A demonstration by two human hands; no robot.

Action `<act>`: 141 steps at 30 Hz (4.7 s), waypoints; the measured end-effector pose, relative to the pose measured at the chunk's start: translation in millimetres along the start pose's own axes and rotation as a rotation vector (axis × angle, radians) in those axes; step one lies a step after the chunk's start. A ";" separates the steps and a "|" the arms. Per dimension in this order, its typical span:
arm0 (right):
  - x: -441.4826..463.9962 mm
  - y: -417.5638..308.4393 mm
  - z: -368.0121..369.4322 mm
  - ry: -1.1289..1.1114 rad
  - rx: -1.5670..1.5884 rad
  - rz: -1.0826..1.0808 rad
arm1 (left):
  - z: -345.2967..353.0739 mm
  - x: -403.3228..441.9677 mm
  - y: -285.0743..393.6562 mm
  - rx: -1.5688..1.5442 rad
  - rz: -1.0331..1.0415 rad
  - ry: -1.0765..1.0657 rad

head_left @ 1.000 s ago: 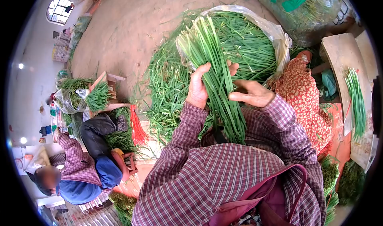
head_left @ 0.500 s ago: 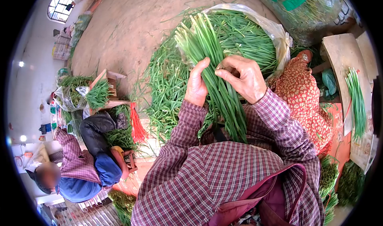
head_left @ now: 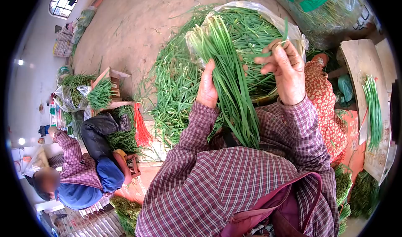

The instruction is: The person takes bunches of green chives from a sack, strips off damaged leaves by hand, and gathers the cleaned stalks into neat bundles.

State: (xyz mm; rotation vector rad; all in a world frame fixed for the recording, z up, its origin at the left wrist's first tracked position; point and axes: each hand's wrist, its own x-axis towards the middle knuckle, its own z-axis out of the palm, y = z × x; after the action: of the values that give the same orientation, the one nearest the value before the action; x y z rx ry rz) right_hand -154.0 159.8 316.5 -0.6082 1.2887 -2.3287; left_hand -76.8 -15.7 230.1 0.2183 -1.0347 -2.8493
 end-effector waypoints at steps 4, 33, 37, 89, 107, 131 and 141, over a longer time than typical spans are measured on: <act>16.9 -9.5 -6.8 0.049 0.008 -0.142 | 7.1 -3.8 -0.1 -0.088 -0.042 -0.036; 52.3 -56.7 -32.5 -0.466 -0.376 0.330 | -1.4 -2.7 -4.8 -0.095 -0.062 -0.092; 45.8 -47.1 -40.0 -0.453 -0.862 0.197 | 6.3 -4.6 -2.1 -0.100 -0.013 -0.078; 91.0 30.2 30.2 -0.435 -0.853 0.045 | -18.8 -54.1 93.8 0.127 0.120 -0.017; 82.0 21.8 58.5 -0.312 -0.229 0.214 | 33.6 -43.0 62.3 0.223 0.038 0.000; 101.9 -1.3 -6.5 0.028 -0.702 -0.114 | 7.0 -49.2 30.8 0.348 0.059 0.230; 54.3 44.9 17.4 -0.230 -0.202 0.165 | 14.6 -42.6 21.7 0.249 0.053 0.196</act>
State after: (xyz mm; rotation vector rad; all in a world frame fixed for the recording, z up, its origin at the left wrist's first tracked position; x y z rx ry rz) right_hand -182.7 96.5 295.7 -0.7772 1.4162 -1.9488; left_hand -36.3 -16.9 259.3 0.4721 -1.3262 -2.5830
